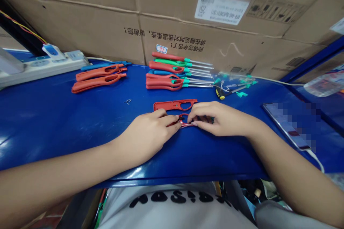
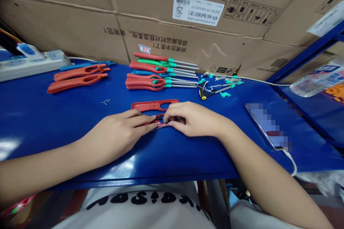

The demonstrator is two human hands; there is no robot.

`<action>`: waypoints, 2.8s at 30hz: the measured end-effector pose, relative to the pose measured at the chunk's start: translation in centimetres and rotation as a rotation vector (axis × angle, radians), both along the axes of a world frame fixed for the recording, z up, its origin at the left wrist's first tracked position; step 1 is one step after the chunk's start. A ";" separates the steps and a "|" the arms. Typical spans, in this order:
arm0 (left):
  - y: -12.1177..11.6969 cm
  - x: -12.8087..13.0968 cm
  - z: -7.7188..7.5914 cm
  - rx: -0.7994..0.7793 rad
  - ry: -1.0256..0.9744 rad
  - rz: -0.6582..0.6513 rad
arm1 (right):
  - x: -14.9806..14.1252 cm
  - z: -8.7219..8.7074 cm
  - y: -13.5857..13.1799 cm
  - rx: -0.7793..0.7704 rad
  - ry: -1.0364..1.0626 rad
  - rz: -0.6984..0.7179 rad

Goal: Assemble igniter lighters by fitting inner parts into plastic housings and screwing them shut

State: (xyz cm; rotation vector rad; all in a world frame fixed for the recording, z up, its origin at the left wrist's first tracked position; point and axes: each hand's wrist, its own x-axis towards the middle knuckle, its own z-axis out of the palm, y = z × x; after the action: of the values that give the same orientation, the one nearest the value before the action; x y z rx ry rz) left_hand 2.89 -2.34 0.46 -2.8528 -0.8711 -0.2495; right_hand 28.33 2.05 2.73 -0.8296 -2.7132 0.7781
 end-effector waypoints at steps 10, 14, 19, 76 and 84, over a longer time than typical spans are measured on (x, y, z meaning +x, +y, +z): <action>0.0 0.1 0.0 -0.006 0.012 0.001 | -0.1 0.2 -0.4 0.007 -0.100 -0.008; -0.1 0.2 0.1 0.017 0.040 0.001 | 0.0 0.2 -0.4 -0.009 -0.076 -0.008; -0.2 0.3 0.1 0.021 0.068 0.008 | -0.2 -0.2 -0.2 0.027 -0.070 -0.071; -1.6 0.6 -0.8 -0.063 -0.012 0.048 | 0.5 0.3 -0.1 0.196 -0.093 0.018; -1.6 0.8 -0.3 -0.092 -0.009 0.063 | 0.2 0.3 -0.2 0.180 -0.092 -0.015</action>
State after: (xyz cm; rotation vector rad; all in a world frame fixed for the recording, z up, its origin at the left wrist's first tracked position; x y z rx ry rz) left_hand 3.70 -3.98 0.17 -2.9036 -0.9975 -0.2199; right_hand 28.49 1.83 3.03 -0.8626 -2.8020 0.4938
